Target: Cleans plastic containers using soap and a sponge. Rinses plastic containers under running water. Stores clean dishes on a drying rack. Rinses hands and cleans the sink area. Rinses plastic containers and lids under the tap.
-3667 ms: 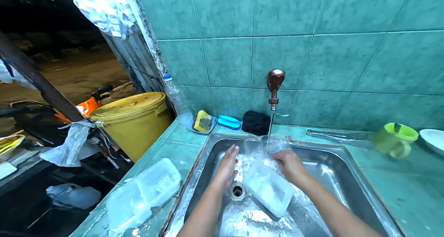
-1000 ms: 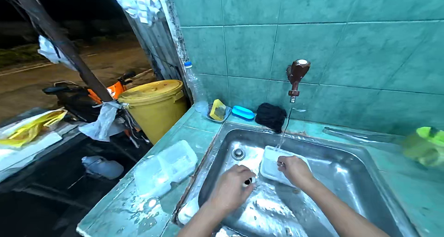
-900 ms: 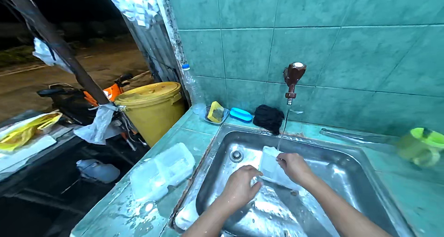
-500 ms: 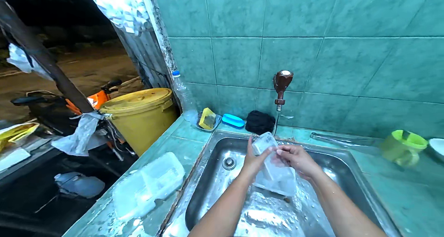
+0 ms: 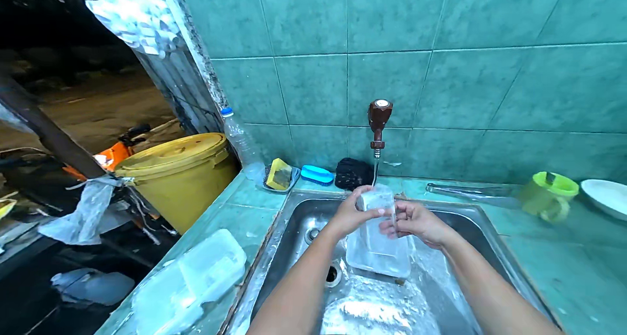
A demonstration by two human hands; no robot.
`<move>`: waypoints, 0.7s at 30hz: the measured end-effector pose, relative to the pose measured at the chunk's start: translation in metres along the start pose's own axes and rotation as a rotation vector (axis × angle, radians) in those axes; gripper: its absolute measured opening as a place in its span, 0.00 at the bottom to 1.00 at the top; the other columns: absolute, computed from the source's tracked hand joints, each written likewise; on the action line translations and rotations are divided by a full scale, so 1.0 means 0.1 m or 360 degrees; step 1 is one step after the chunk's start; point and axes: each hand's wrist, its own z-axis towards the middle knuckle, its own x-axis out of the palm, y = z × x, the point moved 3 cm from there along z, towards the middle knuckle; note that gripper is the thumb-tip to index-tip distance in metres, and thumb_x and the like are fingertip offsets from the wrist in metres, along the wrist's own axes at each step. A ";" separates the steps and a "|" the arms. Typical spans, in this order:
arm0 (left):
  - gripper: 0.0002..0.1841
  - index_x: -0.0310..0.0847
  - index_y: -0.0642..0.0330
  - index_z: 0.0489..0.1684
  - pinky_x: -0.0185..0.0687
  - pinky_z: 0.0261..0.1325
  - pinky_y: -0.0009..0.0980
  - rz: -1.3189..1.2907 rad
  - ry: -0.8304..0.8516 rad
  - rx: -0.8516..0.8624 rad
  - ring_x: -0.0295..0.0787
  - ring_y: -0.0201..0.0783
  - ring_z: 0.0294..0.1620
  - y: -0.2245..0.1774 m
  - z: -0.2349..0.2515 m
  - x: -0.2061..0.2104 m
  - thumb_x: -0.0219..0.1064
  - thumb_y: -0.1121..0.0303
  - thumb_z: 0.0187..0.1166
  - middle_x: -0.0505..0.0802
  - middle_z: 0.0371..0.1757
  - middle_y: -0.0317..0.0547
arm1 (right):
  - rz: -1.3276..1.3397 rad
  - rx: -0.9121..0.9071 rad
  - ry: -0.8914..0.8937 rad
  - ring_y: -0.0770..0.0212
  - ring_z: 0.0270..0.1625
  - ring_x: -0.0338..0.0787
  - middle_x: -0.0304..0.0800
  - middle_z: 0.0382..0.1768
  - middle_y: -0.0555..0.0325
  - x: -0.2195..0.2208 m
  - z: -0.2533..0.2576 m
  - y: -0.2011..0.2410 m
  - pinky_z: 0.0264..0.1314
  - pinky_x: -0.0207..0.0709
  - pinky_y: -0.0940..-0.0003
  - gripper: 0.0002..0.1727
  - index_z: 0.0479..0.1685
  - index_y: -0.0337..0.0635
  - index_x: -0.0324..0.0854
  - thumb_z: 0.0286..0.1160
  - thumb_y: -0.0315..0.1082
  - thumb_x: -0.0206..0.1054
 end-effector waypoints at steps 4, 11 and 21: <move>0.37 0.70 0.51 0.83 0.87 0.62 0.43 0.0069 0.0005 0.0044 0.89 0.44 0.59 0.01 0.00 -0.05 0.81 0.66 0.71 0.84 0.72 0.53 | -0.0039 0.0006 -0.0089 0.58 0.38 0.98 0.97 0.37 0.51 0.05 0.01 -0.01 0.45 0.92 0.65 0.12 0.50 0.35 0.79 0.70 0.14 0.64; 0.37 0.70 0.45 0.84 0.88 0.58 0.42 0.0021 -0.0029 0.0058 0.90 0.42 0.56 0.09 -0.02 -0.11 0.80 0.67 0.72 0.81 0.77 0.47 | -0.0156 -0.0032 -0.0338 0.61 0.29 0.95 0.96 0.29 0.51 0.10 0.07 -0.01 0.36 0.89 0.69 0.06 0.39 0.34 0.80 0.71 0.15 0.66; 0.39 0.72 0.49 0.82 0.80 0.69 0.52 0.0183 -0.0263 -0.0046 0.81 0.49 0.70 0.06 -0.01 -0.06 0.84 0.57 0.66 0.83 0.72 0.52 | -0.0791 -0.0050 -0.0312 0.66 0.33 0.93 0.93 0.33 0.57 0.24 0.15 0.05 0.43 0.89 0.68 0.05 0.41 0.36 0.85 0.77 0.27 0.65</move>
